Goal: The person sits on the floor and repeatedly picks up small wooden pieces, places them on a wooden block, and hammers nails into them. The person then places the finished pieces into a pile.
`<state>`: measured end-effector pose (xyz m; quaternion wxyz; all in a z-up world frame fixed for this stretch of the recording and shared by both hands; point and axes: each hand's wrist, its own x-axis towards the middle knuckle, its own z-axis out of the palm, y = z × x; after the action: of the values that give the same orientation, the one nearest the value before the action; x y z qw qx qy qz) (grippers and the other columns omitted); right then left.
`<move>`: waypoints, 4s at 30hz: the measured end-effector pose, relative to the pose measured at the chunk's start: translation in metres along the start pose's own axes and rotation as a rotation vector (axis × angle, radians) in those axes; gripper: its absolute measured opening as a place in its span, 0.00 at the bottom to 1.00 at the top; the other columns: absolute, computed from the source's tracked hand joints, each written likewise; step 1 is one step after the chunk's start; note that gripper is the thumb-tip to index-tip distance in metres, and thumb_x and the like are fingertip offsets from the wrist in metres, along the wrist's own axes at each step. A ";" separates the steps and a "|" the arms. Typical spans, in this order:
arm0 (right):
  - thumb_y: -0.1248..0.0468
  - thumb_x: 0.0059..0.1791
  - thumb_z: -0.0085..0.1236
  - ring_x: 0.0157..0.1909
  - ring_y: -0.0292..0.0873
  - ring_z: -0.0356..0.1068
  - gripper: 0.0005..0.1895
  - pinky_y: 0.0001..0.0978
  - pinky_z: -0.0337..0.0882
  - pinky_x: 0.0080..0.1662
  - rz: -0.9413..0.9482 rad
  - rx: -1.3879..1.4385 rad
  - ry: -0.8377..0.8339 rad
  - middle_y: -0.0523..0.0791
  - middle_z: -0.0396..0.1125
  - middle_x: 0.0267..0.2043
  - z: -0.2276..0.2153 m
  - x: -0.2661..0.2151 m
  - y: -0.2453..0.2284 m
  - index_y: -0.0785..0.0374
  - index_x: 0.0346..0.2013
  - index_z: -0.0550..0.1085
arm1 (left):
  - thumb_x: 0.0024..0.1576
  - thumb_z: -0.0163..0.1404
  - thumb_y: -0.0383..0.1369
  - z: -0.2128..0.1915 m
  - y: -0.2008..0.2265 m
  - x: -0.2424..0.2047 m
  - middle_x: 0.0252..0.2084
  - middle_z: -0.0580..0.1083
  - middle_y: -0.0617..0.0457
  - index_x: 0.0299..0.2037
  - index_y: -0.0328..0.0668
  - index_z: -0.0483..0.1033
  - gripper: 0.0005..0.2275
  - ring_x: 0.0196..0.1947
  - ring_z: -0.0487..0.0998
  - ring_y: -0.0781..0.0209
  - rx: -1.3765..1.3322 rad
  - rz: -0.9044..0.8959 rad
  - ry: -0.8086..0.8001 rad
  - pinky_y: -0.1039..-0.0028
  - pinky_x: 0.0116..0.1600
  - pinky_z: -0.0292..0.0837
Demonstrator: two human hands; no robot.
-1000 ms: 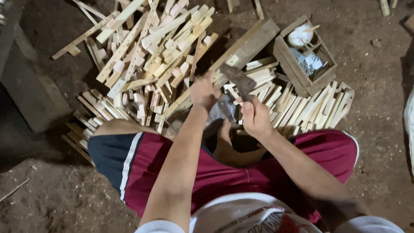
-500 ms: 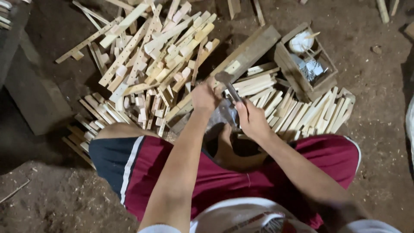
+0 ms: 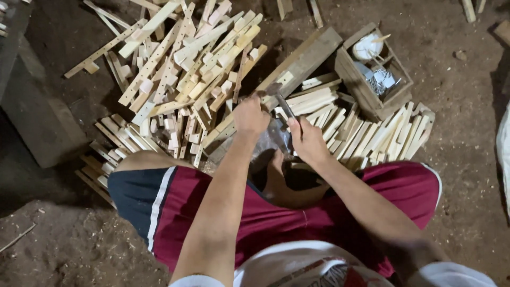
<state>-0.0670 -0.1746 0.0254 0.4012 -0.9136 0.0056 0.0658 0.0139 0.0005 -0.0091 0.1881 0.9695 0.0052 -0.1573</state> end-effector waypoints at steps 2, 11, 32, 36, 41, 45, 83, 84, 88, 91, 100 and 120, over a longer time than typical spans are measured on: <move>0.50 0.61 0.36 0.27 0.61 0.73 0.24 0.50 0.71 0.32 -0.073 0.059 0.064 0.55 0.70 0.20 -0.015 -0.012 -0.025 0.62 0.35 0.72 | 0.57 0.48 0.43 -0.011 0.005 -0.007 0.37 0.78 0.47 0.47 0.47 0.75 0.14 0.43 0.83 0.46 -0.051 -0.014 0.007 0.56 0.48 0.80; 0.46 0.60 0.39 0.39 0.68 0.74 0.25 0.62 0.72 0.41 0.033 -0.048 0.003 0.60 0.72 0.29 0.001 0.000 0.005 0.65 0.40 0.72 | 0.61 0.45 0.43 -0.012 0.004 -0.010 0.31 0.77 0.46 0.44 0.43 0.76 0.14 0.33 0.82 0.48 -0.057 -0.002 -0.019 0.60 0.38 0.81; 0.49 0.62 0.35 0.33 0.61 0.75 0.23 0.53 0.72 0.35 0.082 0.053 0.087 0.55 0.71 0.25 -0.017 -0.016 -0.005 0.62 0.42 0.72 | 0.60 0.45 0.38 -0.014 0.005 -0.009 0.36 0.77 0.44 0.47 0.41 0.74 0.12 0.37 0.83 0.49 0.008 0.021 -0.036 0.58 0.40 0.81; 0.47 0.61 0.38 0.37 0.64 0.75 0.21 0.55 0.73 0.36 0.019 0.066 0.080 0.58 0.72 0.27 -0.022 -0.023 -0.029 0.59 0.41 0.72 | 0.59 0.44 0.45 -0.007 0.006 -0.013 0.35 0.79 0.42 0.42 0.39 0.77 0.17 0.39 0.84 0.43 -0.028 -0.057 -0.042 0.54 0.41 0.81; 0.44 0.61 0.32 0.37 0.65 0.75 0.27 0.59 0.74 0.39 0.044 -0.057 0.002 0.58 0.72 0.27 -0.006 -0.006 -0.006 0.62 0.41 0.71 | 0.59 0.44 0.41 -0.014 0.012 -0.017 0.32 0.78 0.47 0.39 0.43 0.75 0.11 0.35 0.84 0.47 -0.003 -0.028 0.028 0.58 0.39 0.81; 0.47 0.62 0.34 0.39 0.67 0.75 0.26 0.59 0.73 0.39 0.117 -0.026 0.118 0.60 0.74 0.32 -0.012 -0.006 -0.006 0.64 0.43 0.74 | 0.66 0.40 0.42 -0.005 0.002 -0.011 0.29 0.75 0.50 0.55 0.46 0.70 0.14 0.26 0.79 0.53 -0.008 0.048 0.044 0.63 0.30 0.77; 0.51 0.54 0.60 0.34 0.47 0.78 0.12 0.40 0.80 0.40 0.245 0.335 0.298 0.45 0.75 0.33 -0.101 0.070 0.053 0.54 0.40 0.80 | 0.61 0.54 0.39 -0.023 0.021 -0.028 0.55 0.73 0.47 0.56 0.51 0.73 0.14 0.53 0.78 0.46 0.083 0.103 0.088 0.54 0.54 0.78; 0.46 0.55 0.60 0.41 0.48 0.77 0.10 0.44 0.76 0.46 0.173 -0.185 0.358 0.39 0.76 0.37 -0.113 0.073 0.076 0.44 0.43 0.82 | 0.63 0.51 0.40 -0.019 0.017 -0.028 0.55 0.72 0.48 0.57 0.53 0.69 0.14 0.49 0.80 0.48 0.110 -0.006 0.062 0.54 0.50 0.81; 0.53 0.54 0.63 0.38 0.42 0.78 0.05 0.36 0.76 0.42 0.290 -0.521 0.353 0.35 0.76 0.36 -0.132 0.120 0.251 0.44 0.42 0.82 | 0.63 0.49 0.43 -0.008 0.012 -0.018 0.58 0.72 0.47 0.65 0.59 0.66 0.20 0.53 0.79 0.42 0.008 -0.117 0.036 0.48 0.52 0.79; 0.47 0.53 0.57 0.43 0.49 0.79 0.10 0.41 0.77 0.44 0.402 -0.713 0.132 0.40 0.78 0.40 -0.145 0.122 0.255 0.33 0.48 0.81 | 0.63 0.49 0.47 0.010 0.008 -0.015 0.62 0.71 0.45 0.67 0.60 0.66 0.22 0.55 0.79 0.41 -0.102 -0.174 0.039 0.47 0.53 0.78; 0.50 0.50 0.59 0.41 0.57 0.77 0.10 0.46 0.77 0.47 0.436 -0.576 0.191 0.41 0.76 0.40 -0.134 0.139 0.306 0.34 0.45 0.82 | 0.62 0.49 0.44 0.002 0.024 -0.014 0.54 0.72 0.49 0.57 0.49 0.71 0.16 0.51 0.80 0.49 0.042 -0.048 0.112 0.58 0.52 0.80; 0.71 0.47 0.63 0.29 0.43 0.77 0.07 0.32 0.78 0.35 0.185 0.548 0.202 0.51 0.75 0.28 -0.091 0.039 -0.008 0.62 0.39 0.83 | 0.64 0.49 0.44 0.001 0.014 -0.012 0.54 0.77 0.53 0.62 0.57 0.69 0.17 0.52 0.81 0.51 -0.294 0.031 0.273 0.59 0.51 0.79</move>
<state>-0.0178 -0.2344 0.0872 0.6223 -0.7690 0.1461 0.0069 0.0028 -0.0124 -0.0016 0.3275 0.9439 0.0383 -0.0192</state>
